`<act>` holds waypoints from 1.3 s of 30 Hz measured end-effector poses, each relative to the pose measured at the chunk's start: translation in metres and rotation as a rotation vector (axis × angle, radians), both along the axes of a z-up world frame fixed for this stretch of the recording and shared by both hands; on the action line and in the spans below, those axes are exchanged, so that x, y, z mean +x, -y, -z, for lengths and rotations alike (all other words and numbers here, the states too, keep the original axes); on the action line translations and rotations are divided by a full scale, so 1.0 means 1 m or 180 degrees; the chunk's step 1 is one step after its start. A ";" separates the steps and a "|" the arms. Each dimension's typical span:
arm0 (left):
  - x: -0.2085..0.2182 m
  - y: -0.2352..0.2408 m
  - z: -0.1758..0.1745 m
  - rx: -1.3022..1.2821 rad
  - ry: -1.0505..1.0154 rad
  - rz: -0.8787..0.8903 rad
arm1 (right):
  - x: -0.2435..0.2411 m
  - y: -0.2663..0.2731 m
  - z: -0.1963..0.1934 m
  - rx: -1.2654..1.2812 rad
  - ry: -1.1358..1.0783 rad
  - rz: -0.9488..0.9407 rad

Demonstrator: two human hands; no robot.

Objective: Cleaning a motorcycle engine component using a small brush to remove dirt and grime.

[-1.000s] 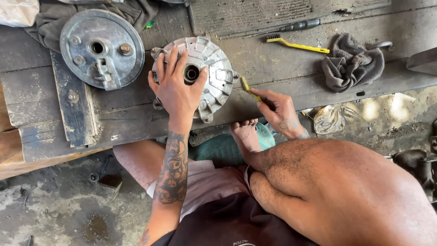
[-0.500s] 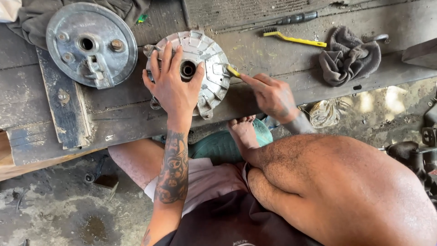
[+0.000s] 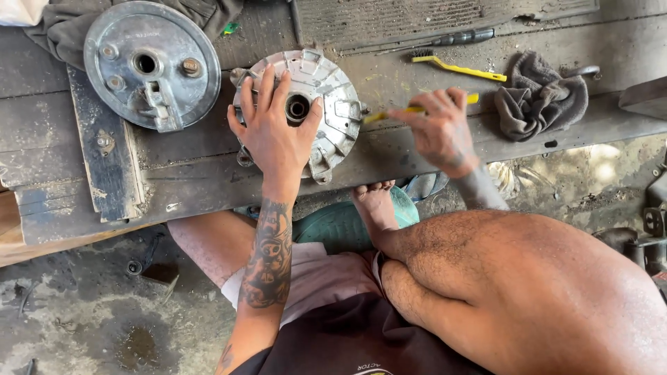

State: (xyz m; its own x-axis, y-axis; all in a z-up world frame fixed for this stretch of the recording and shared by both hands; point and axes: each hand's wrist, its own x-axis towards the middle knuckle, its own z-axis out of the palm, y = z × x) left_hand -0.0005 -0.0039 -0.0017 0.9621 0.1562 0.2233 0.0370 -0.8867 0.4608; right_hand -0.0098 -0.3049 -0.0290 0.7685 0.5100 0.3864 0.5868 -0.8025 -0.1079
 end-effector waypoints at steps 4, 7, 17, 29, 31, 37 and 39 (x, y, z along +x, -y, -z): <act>-0.002 -0.001 0.001 0.0016 0.0029 -0.0008 | 0.008 0.009 -0.019 0.0157 0.0170 0.0084; -0.001 0.001 -0.001 -0.0038 0.0040 0.0043 | 0.008 0.009 -0.008 0.0265 -0.0146 -0.0079; 0.000 0.002 0.003 -0.0039 0.0084 0.0045 | -0.026 -0.039 -0.066 0.2349 -0.2212 0.0712; 0.000 -0.001 0.001 0.0016 0.0119 0.0038 | -0.027 -0.050 -0.045 0.2635 -0.2808 0.0653; 0.000 0.000 0.002 0.0033 0.0128 0.0054 | -0.028 -0.050 -0.044 0.2806 -0.2865 0.0717; 0.001 -0.001 0.001 -0.0031 0.0036 0.0109 | -0.033 -0.048 -0.041 0.2864 -0.2977 0.0789; 0.002 -0.002 0.001 -0.0038 0.0052 0.0103 | -0.030 -0.050 -0.038 0.3073 -0.2968 0.0698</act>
State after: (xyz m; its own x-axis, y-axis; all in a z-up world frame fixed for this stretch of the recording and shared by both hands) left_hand 0.0020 -0.0020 -0.0026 0.9630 0.1277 0.2374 0.0007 -0.8818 0.4717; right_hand -0.0394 -0.2545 0.0089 0.9678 0.1691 -0.1866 -0.1414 -0.2486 -0.9582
